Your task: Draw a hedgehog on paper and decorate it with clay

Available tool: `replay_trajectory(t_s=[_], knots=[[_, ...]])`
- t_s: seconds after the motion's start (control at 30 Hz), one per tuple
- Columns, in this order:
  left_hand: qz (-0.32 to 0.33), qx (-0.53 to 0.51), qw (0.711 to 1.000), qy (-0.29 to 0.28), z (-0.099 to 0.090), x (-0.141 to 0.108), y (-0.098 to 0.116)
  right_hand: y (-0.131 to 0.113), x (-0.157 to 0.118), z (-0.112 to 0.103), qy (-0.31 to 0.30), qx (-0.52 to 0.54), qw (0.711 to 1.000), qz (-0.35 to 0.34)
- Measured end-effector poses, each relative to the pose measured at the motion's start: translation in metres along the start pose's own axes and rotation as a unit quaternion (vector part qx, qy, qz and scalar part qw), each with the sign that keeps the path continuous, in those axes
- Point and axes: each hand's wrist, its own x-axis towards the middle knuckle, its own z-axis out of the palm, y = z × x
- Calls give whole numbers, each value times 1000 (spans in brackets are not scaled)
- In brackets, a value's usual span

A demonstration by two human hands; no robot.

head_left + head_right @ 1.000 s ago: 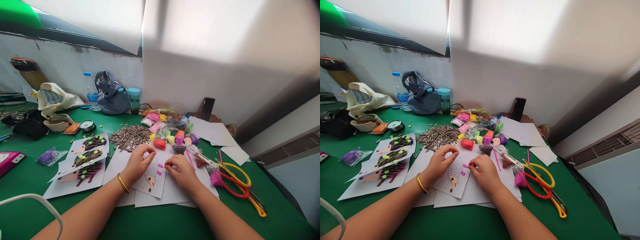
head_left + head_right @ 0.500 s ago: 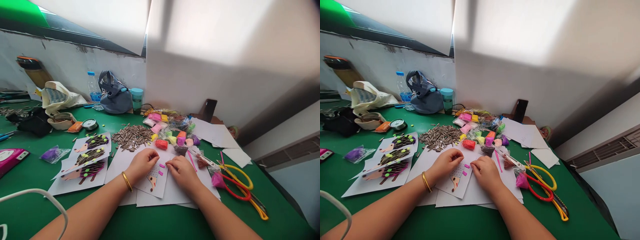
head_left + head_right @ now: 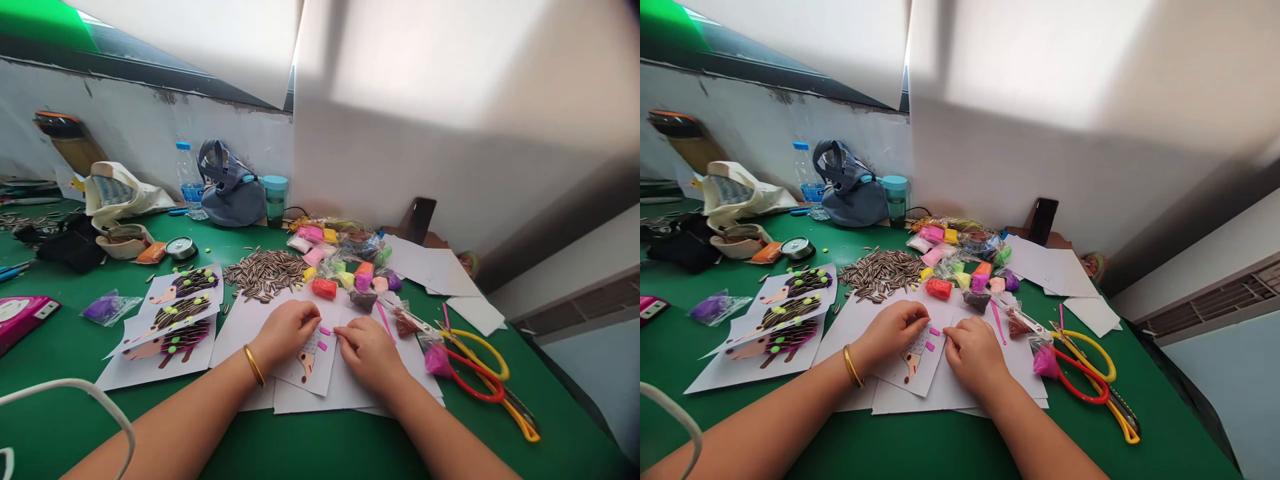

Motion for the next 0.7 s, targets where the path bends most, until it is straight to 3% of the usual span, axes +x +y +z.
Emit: replay_trajectory(t_s=[0.27,0.7], knots=[[15,15,999,-42,2,-5,4,-7,-5,1,-30,-36,999,21],[28,32,998,-48,2,-12,11,-13,-9,0,-53,-46,996,54]])
